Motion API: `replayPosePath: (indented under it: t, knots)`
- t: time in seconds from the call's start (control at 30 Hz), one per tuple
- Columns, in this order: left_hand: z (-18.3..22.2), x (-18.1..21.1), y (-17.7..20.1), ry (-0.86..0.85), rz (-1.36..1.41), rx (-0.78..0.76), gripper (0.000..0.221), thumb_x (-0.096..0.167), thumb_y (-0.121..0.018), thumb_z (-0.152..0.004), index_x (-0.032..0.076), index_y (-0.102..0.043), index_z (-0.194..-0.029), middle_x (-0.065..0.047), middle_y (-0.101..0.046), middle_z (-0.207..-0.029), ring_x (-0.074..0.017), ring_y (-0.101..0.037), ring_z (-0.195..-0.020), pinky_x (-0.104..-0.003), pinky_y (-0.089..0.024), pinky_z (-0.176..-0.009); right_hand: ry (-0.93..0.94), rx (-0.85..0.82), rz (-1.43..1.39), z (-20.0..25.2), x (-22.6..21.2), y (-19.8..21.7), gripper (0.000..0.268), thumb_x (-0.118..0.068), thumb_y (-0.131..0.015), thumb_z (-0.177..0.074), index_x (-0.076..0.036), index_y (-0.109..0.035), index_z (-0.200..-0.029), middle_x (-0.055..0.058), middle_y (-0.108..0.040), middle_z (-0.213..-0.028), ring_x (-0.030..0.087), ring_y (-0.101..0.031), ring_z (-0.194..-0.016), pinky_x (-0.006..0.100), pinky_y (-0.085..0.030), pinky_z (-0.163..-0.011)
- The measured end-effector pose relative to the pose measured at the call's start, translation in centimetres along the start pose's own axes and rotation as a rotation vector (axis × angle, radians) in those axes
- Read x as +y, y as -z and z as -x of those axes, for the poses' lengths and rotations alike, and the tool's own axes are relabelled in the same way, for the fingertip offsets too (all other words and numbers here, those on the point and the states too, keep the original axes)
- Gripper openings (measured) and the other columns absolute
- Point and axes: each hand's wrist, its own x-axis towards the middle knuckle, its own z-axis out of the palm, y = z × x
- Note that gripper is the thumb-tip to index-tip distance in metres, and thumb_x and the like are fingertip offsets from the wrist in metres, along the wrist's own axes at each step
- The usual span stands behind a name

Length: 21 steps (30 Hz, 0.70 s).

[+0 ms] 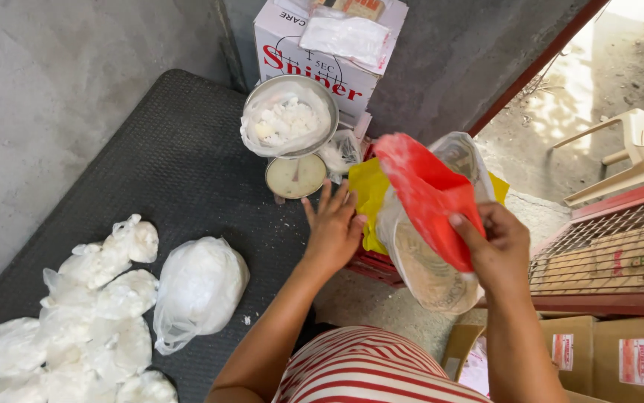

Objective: Scooping powdered and granular products into small plastic bags, weighing them on a scale, and tying the bags.

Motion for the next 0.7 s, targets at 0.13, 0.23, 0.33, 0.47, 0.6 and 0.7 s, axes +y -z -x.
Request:
replayPosePath:
  t: [0.13,0.23,0.33,0.47,0.6,0.7]
  knots:
    - [1.1,1.8,-2.5,-0.013,0.056,-0.046,0.052,0.03,-0.06,-0.099,-0.001,-0.058,-0.14,-0.021,-0.041,-0.16,-0.0454,-0.022,-0.154,-0.08,-0.004,-0.112,-0.109,0.063,-0.063,3.7,2.9,4.3,0.009,-0.005,-0.076,-0.092,-0.001,-0.07,-0.096,0.001,-0.072,-0.083,0.003,-0.061,-0.069,0.018,-0.049,-0.063]
    - [1.8,2.7,-4.1,-0.01,0.099,-0.068,0.055,0.034,-0.058,-0.102,-0.001,-0.054,-0.144,-0.024,-0.038,-0.161,-0.0474,-0.021,-0.154,-0.081,-0.004,-0.111,-0.154,0.124,-0.109,5.8,4.9,6.2,0.008,-0.004,-0.076,-0.093,0.0,-0.069,-0.096,0.002,-0.071,-0.081,0.004,-0.059,-0.066,0.019,-0.048,-0.06]
    - [2.6,3.4,-5.3,-0.001,0.088,-0.078,0.06,0.038,-0.059,-0.1,0.0,-0.051,-0.146,-0.024,-0.036,-0.162,-0.0476,-0.02,-0.154,-0.08,-0.004,-0.112,-0.197,0.144,-0.176,7.5,6.0,7.3,0.008,-0.005,-0.076,-0.094,-0.001,-0.07,-0.095,0.001,-0.069,-0.079,0.003,-0.056,-0.064,0.019,-0.046,-0.058]
    - [3.9,3.6,-6.7,0.022,0.055,-0.114,0.069,0.042,-0.063,-0.096,0.0,-0.046,-0.149,-0.026,-0.033,-0.162,-0.0469,-0.017,-0.154,-0.08,-0.003,-0.111,-0.241,0.106,-0.158,8.9,8.0,7.9,0.01,-0.008,-0.076,-0.092,0.0,-0.07,-0.094,0.0,-0.068,-0.074,0.003,-0.052,-0.058,0.019,-0.041,-0.052]
    - [5.1,3.6,-6.8,0.062,0.03,-0.138,0.077,0.043,-0.067,-0.094,0.0,-0.042,-0.152,-0.028,-0.029,-0.163,-0.0455,-0.014,-0.155,-0.079,-0.001,-0.112,-0.292,0.04,-0.073,9.2,10.2,7.9,0.013,-0.011,-0.076,-0.092,0.0,-0.07,-0.094,0.001,-0.067,-0.071,0.004,-0.048,-0.054,0.021,-0.037,-0.049]
    - [5.7,3.3,-6.6,0.098,0.018,-0.151,0.077,0.043,-0.068,-0.093,0.001,-0.042,-0.152,-0.027,-0.028,-0.163,-0.0439,-0.013,-0.155,-0.078,-0.001,-0.113,-0.275,-0.037,-0.039,8.9,11.6,7.5,0.015,-0.013,-0.075,-0.093,0.001,-0.071,-0.097,0.002,-0.067,-0.073,0.005,-0.053,-0.058,0.022,-0.042,-0.054]
